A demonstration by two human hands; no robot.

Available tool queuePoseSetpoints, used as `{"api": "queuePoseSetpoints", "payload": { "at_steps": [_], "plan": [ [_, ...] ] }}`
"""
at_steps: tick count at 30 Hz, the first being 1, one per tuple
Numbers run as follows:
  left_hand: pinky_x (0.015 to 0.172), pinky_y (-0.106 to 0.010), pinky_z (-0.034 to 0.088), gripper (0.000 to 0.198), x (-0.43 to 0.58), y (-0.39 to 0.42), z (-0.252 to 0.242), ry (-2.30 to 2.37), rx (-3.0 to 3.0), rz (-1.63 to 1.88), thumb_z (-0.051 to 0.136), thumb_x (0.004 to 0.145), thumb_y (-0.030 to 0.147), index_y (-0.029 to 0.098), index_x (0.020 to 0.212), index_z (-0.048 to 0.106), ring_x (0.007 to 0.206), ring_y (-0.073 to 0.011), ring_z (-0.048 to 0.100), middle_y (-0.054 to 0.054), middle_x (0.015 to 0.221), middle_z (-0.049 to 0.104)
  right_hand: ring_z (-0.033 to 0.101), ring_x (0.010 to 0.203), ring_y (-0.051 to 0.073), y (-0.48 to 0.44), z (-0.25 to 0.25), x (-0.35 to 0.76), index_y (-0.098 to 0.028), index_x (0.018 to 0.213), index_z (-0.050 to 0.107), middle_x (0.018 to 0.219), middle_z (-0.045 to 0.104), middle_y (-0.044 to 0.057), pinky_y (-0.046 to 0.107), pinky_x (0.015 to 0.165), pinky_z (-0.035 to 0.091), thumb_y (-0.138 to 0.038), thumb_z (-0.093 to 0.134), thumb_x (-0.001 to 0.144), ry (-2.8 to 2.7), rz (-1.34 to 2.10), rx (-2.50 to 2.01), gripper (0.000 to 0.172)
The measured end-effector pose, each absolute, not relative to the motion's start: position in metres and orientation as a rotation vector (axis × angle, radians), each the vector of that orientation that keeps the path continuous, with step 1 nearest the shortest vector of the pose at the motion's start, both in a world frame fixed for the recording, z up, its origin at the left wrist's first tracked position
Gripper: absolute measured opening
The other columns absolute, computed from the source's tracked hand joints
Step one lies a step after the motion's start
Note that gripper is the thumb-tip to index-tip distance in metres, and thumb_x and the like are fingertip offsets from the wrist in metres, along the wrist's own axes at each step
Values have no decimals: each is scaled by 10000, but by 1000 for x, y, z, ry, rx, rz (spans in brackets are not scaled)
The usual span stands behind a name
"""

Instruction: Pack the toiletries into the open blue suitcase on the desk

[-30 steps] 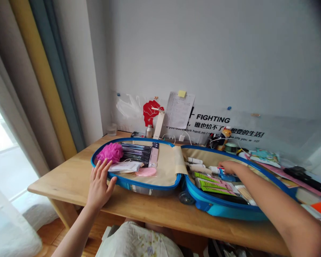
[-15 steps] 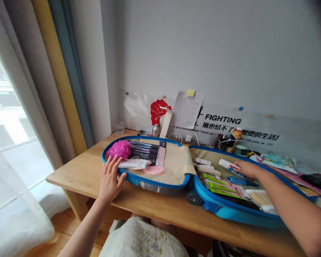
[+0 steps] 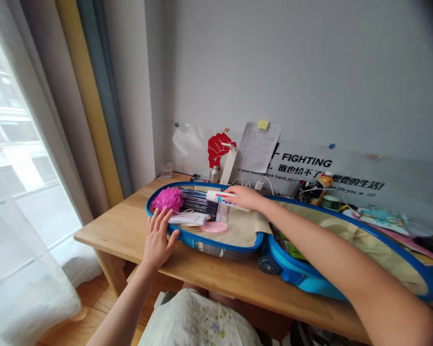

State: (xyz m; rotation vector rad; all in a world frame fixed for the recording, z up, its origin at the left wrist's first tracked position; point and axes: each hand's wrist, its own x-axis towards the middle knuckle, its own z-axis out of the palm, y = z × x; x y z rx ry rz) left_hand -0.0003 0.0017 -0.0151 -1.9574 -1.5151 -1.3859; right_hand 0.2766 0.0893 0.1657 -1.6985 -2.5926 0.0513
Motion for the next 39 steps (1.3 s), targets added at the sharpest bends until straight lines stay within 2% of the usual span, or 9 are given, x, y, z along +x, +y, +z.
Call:
{"api": "queuePoseSetpoints", "payload": {
  "at_steps": [3,9,14,20,25,28,35,39],
  "plan": [
    [1178,-537,213,536,0,1,-14,-1517,-1968,-1382,421,961,424,199,1446,387,1449,-300,277,-140,1477,448,616,1125,234,90,145,219,-246,1199,652,1274,659,61,250,813,469,-363,517,912,-2667,17,-1672,338],
    [1178,-535,219,536,1,0,-14,-1550,-1975,-1382,409,964,431,204,1448,384,1453,-294,272,-137,1480,445,656,1067,268,95,122,176,-170,1158,668,1224,674,151,294,773,493,-306,509,912,-2746,19,-1706,323],
    [1177,-542,212,534,1,1,-15,-1539,-1966,-1382,423,960,427,191,1439,400,1449,-301,274,-147,1471,452,674,1036,223,90,119,172,-238,1176,668,1177,710,83,248,740,485,-351,528,900,-2815,87,-1698,330],
    [1176,-544,216,531,1,2,-15,-1537,-1959,-1380,421,958,432,194,1433,409,1445,-304,281,-144,1464,460,711,834,173,88,117,169,-251,1107,709,992,763,36,213,636,463,-348,518,901,-2921,174,-1677,297],
    [1180,-545,206,520,2,2,-15,-1531,-1949,-1380,413,961,423,196,1429,409,1443,-303,287,-141,1472,452,689,1013,251,88,109,161,-164,1106,708,1131,719,141,274,726,503,-286,483,918,-2893,57,-1702,317],
    [1180,-541,209,521,2,2,-14,-1536,-1955,-1375,417,960,418,197,1432,404,1444,-298,287,-137,1477,448,674,1056,278,87,103,158,-135,1138,691,1183,688,176,310,758,522,-266,478,924,-2875,8,-1696,329],
    [1181,-541,205,522,1,2,-16,-1535,-1956,-1367,418,957,412,197,1433,408,1445,-300,285,-137,1473,455,680,1038,260,83,95,160,-164,1131,695,1197,684,154,310,799,529,-261,543,901,-2858,-9,-1623,292],
    [1180,-542,209,535,0,3,-17,-1547,-1961,-1372,428,950,413,207,1443,401,1445,-302,287,-132,1480,449,671,1062,242,87,109,170,-188,1223,651,1237,679,113,286,801,524,-314,569,890,-2806,28,-1579,365]
  ]
}}
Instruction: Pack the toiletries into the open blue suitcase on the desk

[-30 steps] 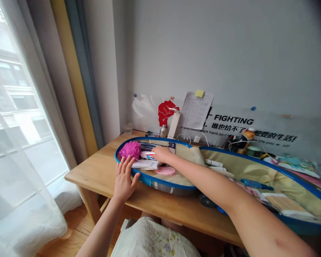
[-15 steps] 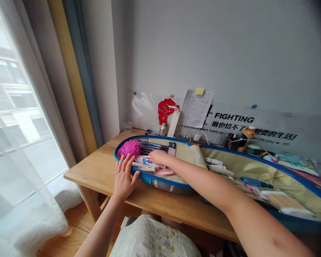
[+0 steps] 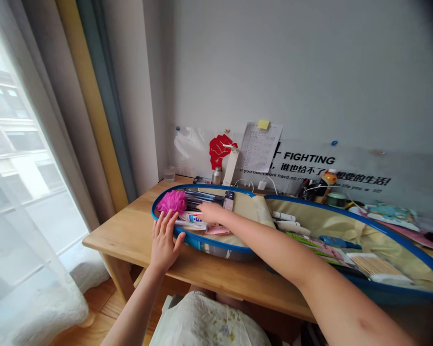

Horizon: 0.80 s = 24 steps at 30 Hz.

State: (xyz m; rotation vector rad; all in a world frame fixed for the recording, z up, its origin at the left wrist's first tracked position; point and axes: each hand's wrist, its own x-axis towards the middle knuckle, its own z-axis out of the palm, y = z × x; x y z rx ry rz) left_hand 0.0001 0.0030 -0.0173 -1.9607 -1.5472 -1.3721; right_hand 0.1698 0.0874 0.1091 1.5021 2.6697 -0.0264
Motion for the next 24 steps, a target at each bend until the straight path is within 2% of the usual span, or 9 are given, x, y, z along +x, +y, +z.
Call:
{"api": "queuePoseSetpoints", "payload": {
  "at_steps": [3,6,10,16,20,24],
  "plan": [
    [1178,-541,211,531,0,3,-17,-1541,-1955,-1370,424,951,415,205,1438,405,1440,-302,296,-133,1472,457,669,1061,205,92,131,194,-228,1252,633,1226,693,61,260,811,513,-349,531,915,2727,-34,1572,373],
    [1180,-536,209,523,0,2,-15,-1526,-1952,-1366,414,956,419,197,1430,411,1439,-301,297,-139,1467,461,669,1051,185,93,155,236,-243,1192,667,1179,716,31,253,830,503,-338,510,921,2748,-23,1673,327],
    [1185,-529,199,528,-1,2,-16,-1518,-1957,-1365,410,958,421,194,1434,405,1446,-300,282,-139,1468,458,685,985,184,87,178,315,-252,1111,702,1107,742,21,273,833,505,-355,514,895,2768,-26,1889,304],
    [1187,-518,199,529,-2,3,-17,-1501,-1961,-1375,414,954,431,194,1426,418,1441,-306,287,-137,1463,461,696,851,205,80,182,447,-236,1031,729,958,763,49,282,739,509,-426,520,833,2556,86,2205,345],
    [1187,-519,197,532,-3,3,-16,-1504,-1964,-1368,398,958,437,195,1432,414,1441,-309,285,-136,1464,458,677,728,201,68,163,503,-188,890,740,769,742,54,283,681,504,-483,578,743,2384,-241,2195,367],
    [1188,-523,197,538,-3,3,-16,-1501,-1965,-1373,391,958,447,202,1437,406,1444,-308,280,-135,1462,458,668,760,205,44,136,514,-192,776,717,796,739,52,289,720,502,-519,675,626,2365,-566,2133,362]
  ]
}}
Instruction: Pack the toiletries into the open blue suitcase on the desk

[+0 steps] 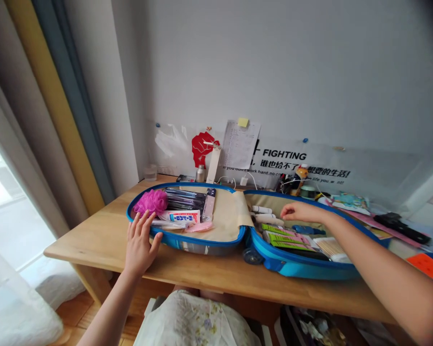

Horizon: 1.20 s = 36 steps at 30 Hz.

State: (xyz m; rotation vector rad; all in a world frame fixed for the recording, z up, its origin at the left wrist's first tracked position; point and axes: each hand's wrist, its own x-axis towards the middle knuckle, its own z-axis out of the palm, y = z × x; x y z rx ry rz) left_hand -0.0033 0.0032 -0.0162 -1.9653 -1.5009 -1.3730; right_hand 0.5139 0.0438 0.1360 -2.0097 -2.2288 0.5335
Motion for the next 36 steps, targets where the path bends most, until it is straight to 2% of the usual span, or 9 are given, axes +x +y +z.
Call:
{"api": "queuePoseSetpoints", "payload": {
  "at_steps": [8,15,18,22,25,27,30,33,36],
  "plan": [
    [1185,-527,214,544,-3,3,-15,-1510,-1966,-1383,399,952,466,213,1433,414,1438,-315,289,-135,1449,468,664,755,210,21,110,497,-219,765,691,765,718,41,289,685,504,-450,732,585,-2200,636,-2017,296],
    [1184,-522,213,542,-3,3,-15,-1513,-1973,-1369,393,955,460,199,1430,418,1438,-314,287,-136,1452,467,621,676,169,22,111,491,-210,705,619,709,683,13,261,622,448,-351,704,624,-2263,488,-2097,183],
    [1185,-522,208,538,-4,3,-15,-1515,-1972,-1375,397,955,456,197,1425,425,1437,-312,289,-136,1454,468,587,632,156,20,112,488,-213,676,577,654,645,-6,249,582,409,-375,698,645,-2288,414,-2123,204],
    [1184,-534,203,540,-3,3,-16,-1544,-1973,-1365,402,952,451,198,1429,424,1438,-317,289,-137,1463,462,584,633,153,18,113,490,-214,682,559,646,632,-6,243,572,421,-434,702,650,-2223,434,-2083,264],
    [1186,-530,204,540,-3,3,-17,-1548,-1965,-1371,408,949,452,208,1429,422,1439,-312,291,-129,1461,467,554,552,133,21,120,494,-212,787,588,710,654,5,244,494,415,-480,671,680,-2057,496,-2059,300],
    [1186,-525,206,535,-3,3,-17,-1539,-1964,-1370,406,951,448,208,1429,419,1440,-308,290,-127,1461,467,537,514,117,24,129,493,-207,937,624,757,664,13,242,460,417,-483,667,698,-1944,494,-2001,368],
    [1188,-525,196,529,-3,3,-16,-1538,-1966,-1368,402,955,438,207,1430,418,1438,-307,293,-125,1464,465,566,554,119,34,147,478,-195,1122,626,793,671,31,233,475,460,-435,675,737,-1807,439,-1833,456],
    [1190,-525,194,538,-3,3,-16,-1550,-1967,-1383,409,948,444,211,1432,421,1441,-309,287,-123,1462,466,600,621,116,47,164,442,-182,1075,635,822,683,46,210,518,497,-350,656,801,-1663,488,-1670,323],
    [1186,-527,205,543,-3,3,-16,-1546,-1974,-1387,412,946,447,209,1434,419,1444,-311,279,-128,1462,464,593,599,77,62,174,393,-161,975,607,815,690,40,187,572,521,-259,615,867,-1553,704,-1588,146]
  ]
}}
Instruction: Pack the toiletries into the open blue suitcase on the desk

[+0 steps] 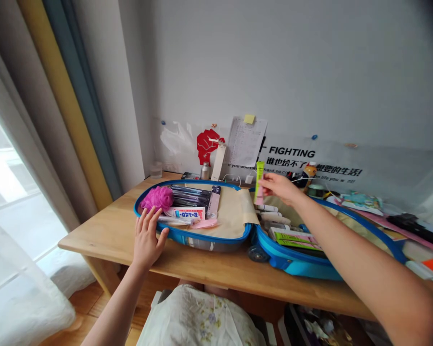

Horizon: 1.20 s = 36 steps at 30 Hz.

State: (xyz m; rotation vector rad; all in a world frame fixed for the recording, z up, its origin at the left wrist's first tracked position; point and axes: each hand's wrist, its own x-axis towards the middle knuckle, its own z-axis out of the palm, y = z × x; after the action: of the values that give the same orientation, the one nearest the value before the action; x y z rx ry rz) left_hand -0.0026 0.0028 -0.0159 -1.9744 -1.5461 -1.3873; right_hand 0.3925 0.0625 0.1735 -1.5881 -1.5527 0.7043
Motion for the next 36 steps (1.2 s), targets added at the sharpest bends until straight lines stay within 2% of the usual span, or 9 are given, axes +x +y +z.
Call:
{"api": "queuePoseSetpoints", "payload": {
  "at_steps": [4,12,18,25,32,36],
  "plan": [
    [1184,-527,209,535,-3,2,-15,-1529,-1977,-1372,409,952,443,197,1427,420,1442,-313,283,-139,1462,459,627,604,60,85,170,332,-152,964,581,859,721,58,165,597,527,-208,589,903,-1556,893,-1627,83],
    [1181,-522,224,523,-3,3,-15,-1514,-1967,-1370,401,956,432,209,1430,414,1440,-305,291,-131,1458,464,693,620,125,122,132,276,-126,868,648,871,753,108,178,514,506,-319,594,904,-1723,1000,-1823,203],
    [1180,-525,224,540,-4,4,-17,-1506,-1982,-1363,410,955,431,212,1448,391,1439,-309,293,-134,1472,451,700,622,118,128,108,265,-147,923,665,895,759,94,172,494,513,-334,555,919,-1832,896,-1933,217],
    [1187,-519,214,538,-5,3,-17,-1502,-1977,-1359,404,958,430,211,1448,391,1441,-307,289,-130,1465,459,653,543,110,130,96,264,-153,751,691,729,742,67,176,474,491,-374,563,898,-1982,679,-2044,295],
    [1182,-509,234,535,-5,3,-16,-1479,-1980,-1357,406,960,420,210,1451,388,1434,-306,298,-128,1460,464,625,518,110,128,96,263,-151,690,687,653,709,55,202,539,494,-368,553,899,-2044,548,-2079,329],
    [1181,-510,235,531,-5,3,-16,-1463,-1973,-1355,403,962,417,204,1449,388,1432,-305,301,-130,1451,469,613,509,107,125,97,263,-159,668,677,624,691,41,202,543,479,-340,582,880,-2031,530,-2063,294]
  ]
}}
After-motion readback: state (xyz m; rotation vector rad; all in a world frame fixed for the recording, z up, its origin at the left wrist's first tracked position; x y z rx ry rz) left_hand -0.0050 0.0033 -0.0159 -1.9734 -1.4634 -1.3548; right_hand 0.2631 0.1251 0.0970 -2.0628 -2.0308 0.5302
